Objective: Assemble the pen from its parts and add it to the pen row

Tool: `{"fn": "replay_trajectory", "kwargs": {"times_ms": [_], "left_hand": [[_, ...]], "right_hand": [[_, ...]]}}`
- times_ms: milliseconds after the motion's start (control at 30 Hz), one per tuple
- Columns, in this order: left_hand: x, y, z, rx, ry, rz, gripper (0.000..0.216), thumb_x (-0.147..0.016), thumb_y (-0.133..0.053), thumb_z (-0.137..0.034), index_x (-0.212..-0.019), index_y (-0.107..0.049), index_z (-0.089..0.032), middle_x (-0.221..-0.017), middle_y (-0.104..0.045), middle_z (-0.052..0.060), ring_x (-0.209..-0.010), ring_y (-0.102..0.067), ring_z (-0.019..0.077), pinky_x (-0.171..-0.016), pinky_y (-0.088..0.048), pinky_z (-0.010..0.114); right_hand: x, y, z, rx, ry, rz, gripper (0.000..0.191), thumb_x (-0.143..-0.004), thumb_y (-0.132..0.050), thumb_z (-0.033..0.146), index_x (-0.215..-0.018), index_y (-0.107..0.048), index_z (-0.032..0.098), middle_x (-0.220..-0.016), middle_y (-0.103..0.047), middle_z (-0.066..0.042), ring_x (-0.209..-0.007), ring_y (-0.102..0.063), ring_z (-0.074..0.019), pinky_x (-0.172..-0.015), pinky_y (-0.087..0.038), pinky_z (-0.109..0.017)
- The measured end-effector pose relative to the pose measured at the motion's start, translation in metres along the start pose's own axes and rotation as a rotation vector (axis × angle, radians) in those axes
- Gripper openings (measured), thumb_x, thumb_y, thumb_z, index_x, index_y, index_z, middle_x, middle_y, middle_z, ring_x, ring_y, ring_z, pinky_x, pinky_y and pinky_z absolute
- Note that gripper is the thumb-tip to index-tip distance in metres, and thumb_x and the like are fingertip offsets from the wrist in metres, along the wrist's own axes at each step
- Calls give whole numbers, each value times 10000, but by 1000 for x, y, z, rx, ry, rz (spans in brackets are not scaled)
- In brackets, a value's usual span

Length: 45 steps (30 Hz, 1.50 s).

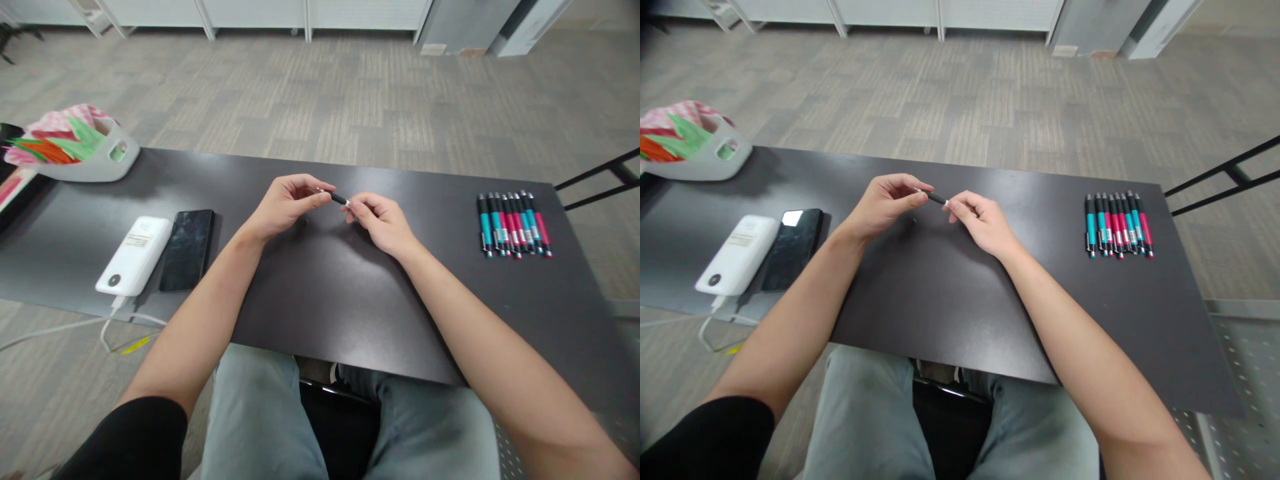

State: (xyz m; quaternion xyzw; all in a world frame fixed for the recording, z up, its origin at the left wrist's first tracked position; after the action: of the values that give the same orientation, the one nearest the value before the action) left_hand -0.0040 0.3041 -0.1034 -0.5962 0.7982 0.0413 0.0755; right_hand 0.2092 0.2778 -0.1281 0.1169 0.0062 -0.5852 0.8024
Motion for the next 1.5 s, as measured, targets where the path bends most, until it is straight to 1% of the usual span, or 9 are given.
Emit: {"fn": "replay_trajectory", "kwargs": {"times_ms": [67,233,400,600,767,933,1133,1300,1500], "left_hand": [[0,1,0,-1,2,-9,490,-725,-1159,-604,-922,-908,-231,-996,-885,114,-918,-828,250,-834,-654,373],[-1,-1,-2,-3,-8,-14,556,-632,-1182,-641,-895,-910,-234,-983,-895,97,-899,-827,242,-836,-656,356],[-1,-4,-4,12,-25,6,557,-643,-1176,-651,-871,-910,-218,-1008,-903,116,-894,-823,225,-844,-654,341],[-2,0,-3,-14,-20,-37,531,-663,-1176,-629,-826,-881,-218,-974,-891,113,-796,-772,203,-746,-613,336],[-1,-2,-1,1,-21,-29,525,-683,-1179,-595,-874,-890,-200,-965,-879,125,-873,-813,235,-800,-632,354],[-1,-3,-5,-17,-66,-5,518,-717,-1153,-639,-898,-913,-217,-941,-875,105,-862,-807,227,-794,-632,342],[-1,-3,-3,-21,-30,-8,511,-712,-1154,-630,-908,-917,-223,-970,-883,109,-887,-815,236,-800,-628,346],[-3,1,-1,-19,-43,-48,518,-697,-1166,-621,-899,-915,-216,-887,-852,89,-780,-754,201,-732,-581,335],[-3,-2,-3,-19,-70,-10,565,-680,-1155,-678,-852,-897,-206,-863,-839,80,-800,-760,194,-769,-603,317]], "right_hand": [[0,-2,0,11,-1,31,638,-1038,-722,900,-842,-738,293,-802,-686,-59,-826,-647,-274,-741,-510,-418],[0,0,1,-31,-11,-28,611,-850,-960,861,-1012,-751,310,-852,-699,-27,-796,-639,-247,-708,-513,-384],[-1,-2,-1,-11,-18,27,634,-954,-830,907,-874,-734,286,-720,-640,-22,-748,-614,-243,-706,-489,-387],[-1,-1,-1,-1,-18,-5,651,-816,-958,909,-986,-763,312,-821,-742,-14,-748,-622,-237,-682,-496,-375],[0,-6,-3,-4,-58,78,712,-1005,-669,994,-888,-749,297,-740,-734,-31,-680,-583,-227,-663,-489,-383],[0,-1,0,-23,4,-11,650,-846,-939,908,-1039,-761,313,-874,-779,-10,-702,-574,-206,-671,-463,-364],[0,-4,-5,5,-40,22,681,-999,-701,979,-960,-757,301,-759,-690,-18,-700,-586,-224,-682,-470,-379],[1,1,-3,32,8,-54,632,-875,-929,888,-1026,-743,303,-825,-701,1,-722,-577,-207,-669,-445,-362],[-1,-5,-5,29,-5,48,693,-1055,-645,957,-963,-751,278,-724,-673,-6,-675,-574,-207,-699,-457,-381]]}}
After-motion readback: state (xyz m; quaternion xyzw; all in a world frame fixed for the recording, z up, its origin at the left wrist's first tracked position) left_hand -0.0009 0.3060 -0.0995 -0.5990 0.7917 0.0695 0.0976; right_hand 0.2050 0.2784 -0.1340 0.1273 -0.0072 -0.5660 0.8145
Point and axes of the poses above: each hand's wrist, its own x-axis away from the middle knuckle, its own y-axis out of the back of the hand, z = x × y, the point moved 6 cm from there along -x, towards the middle knuckle
